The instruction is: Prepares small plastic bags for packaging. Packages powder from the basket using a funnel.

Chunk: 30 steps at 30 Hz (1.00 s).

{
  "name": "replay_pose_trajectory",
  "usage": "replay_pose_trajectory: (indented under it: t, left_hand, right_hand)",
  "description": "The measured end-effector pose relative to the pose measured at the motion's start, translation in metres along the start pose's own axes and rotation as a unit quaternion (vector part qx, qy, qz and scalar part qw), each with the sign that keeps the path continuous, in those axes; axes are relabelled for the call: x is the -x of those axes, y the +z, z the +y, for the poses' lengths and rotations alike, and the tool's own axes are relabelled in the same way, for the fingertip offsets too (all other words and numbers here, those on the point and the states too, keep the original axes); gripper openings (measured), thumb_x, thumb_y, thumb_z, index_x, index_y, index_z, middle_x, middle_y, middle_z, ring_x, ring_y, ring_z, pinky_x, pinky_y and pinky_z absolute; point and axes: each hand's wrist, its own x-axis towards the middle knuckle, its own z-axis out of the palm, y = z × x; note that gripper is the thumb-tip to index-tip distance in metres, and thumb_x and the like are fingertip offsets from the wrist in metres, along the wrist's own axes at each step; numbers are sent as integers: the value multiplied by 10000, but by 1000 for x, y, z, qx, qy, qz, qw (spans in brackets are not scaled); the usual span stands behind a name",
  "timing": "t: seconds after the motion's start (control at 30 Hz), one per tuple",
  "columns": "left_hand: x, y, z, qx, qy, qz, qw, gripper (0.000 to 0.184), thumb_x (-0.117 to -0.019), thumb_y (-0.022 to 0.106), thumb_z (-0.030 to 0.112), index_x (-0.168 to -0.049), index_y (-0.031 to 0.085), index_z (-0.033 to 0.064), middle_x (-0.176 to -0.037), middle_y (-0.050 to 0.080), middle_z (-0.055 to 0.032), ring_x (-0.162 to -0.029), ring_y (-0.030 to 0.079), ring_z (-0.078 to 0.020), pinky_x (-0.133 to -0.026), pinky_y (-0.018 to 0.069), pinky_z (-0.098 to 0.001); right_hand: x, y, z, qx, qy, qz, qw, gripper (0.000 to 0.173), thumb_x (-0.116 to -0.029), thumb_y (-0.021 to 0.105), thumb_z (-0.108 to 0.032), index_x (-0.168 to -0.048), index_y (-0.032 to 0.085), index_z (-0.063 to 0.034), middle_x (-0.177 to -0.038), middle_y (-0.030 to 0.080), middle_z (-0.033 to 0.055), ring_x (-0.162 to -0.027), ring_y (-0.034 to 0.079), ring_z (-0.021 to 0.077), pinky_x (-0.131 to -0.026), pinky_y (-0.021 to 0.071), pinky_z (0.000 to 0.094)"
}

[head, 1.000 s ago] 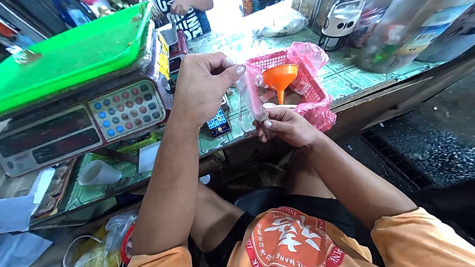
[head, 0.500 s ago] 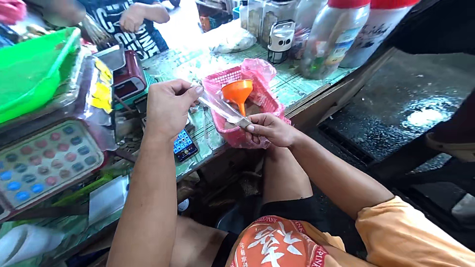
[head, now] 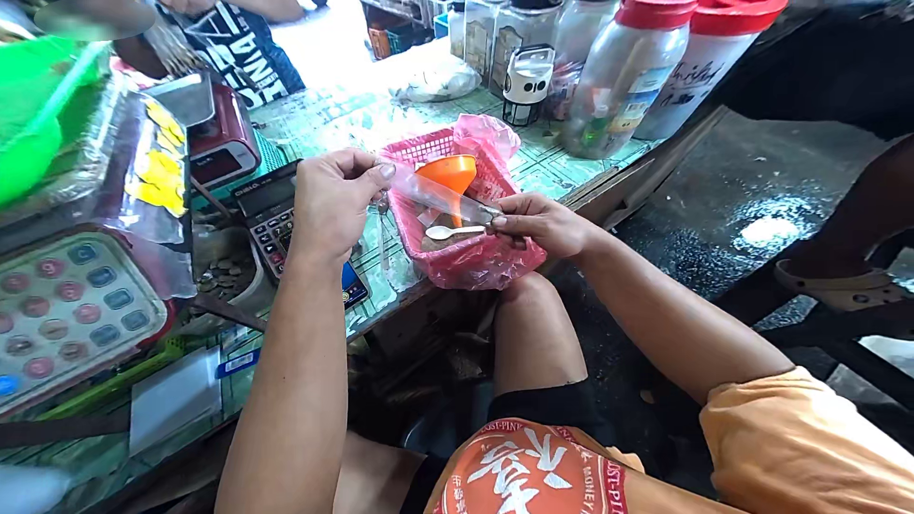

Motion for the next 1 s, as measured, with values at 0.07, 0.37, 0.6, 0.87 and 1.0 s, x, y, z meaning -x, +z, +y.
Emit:
replay_pose_trajectory:
  t: [0.07,0.37,0.6,0.87,1.0]
  left_hand:
    - [4,3,-9,16,-7,-1,1000,27,-909,725,24,-927,733,41,-812,716,-5,-702,662,-70,-683,574,-232]
    - [3,21,-5,69,3,-2,998,33,-920,720,61,-924,738,33,-802,716,-19,-702,667,-84,-674,574,-262]
    - [2,28,-13,120,17,-3,993,47,-920,711,36,-918,734,-5,-809,710,-67,-726,670,-122,-704,578,-305]
    - [13,45,-53,-63,-5,-53,997,61,-932,702,114,-925,745,71,-850,722,-30,-780,683,-128,-758,577,-383]
    - [18,60,-69,-229,14,-132,964,113,-934,695,194,-965,787,136,-1048,725,-35,-1057,654,-218,-958,507,-508]
  right_hand:
    - [2,-12,-7,39,12,-4,999,239,-1048,464,-123,-1022,683,-30,-676,552,-29,-533,456,29,-487,370,198]
    - [11,-11,-9,-2,67,4,998,257,-1037,459,-186,-1108,680,-74,-730,601,-8,-551,519,48,-501,451,203]
    - [10,-13,-12,72,74,14,995,251,-1043,469,-221,-1004,703,-137,-676,594,-15,-527,521,56,-492,457,202]
    - [4,-56,-62,360,107,-16,927,230,-1042,513,-138,-948,718,-96,-650,577,10,-518,507,114,-484,432,298]
    - [-30,-51,-115,568,158,-73,805,226,-1050,571,-177,-872,706,-143,-683,620,28,-615,593,203,-580,491,489]
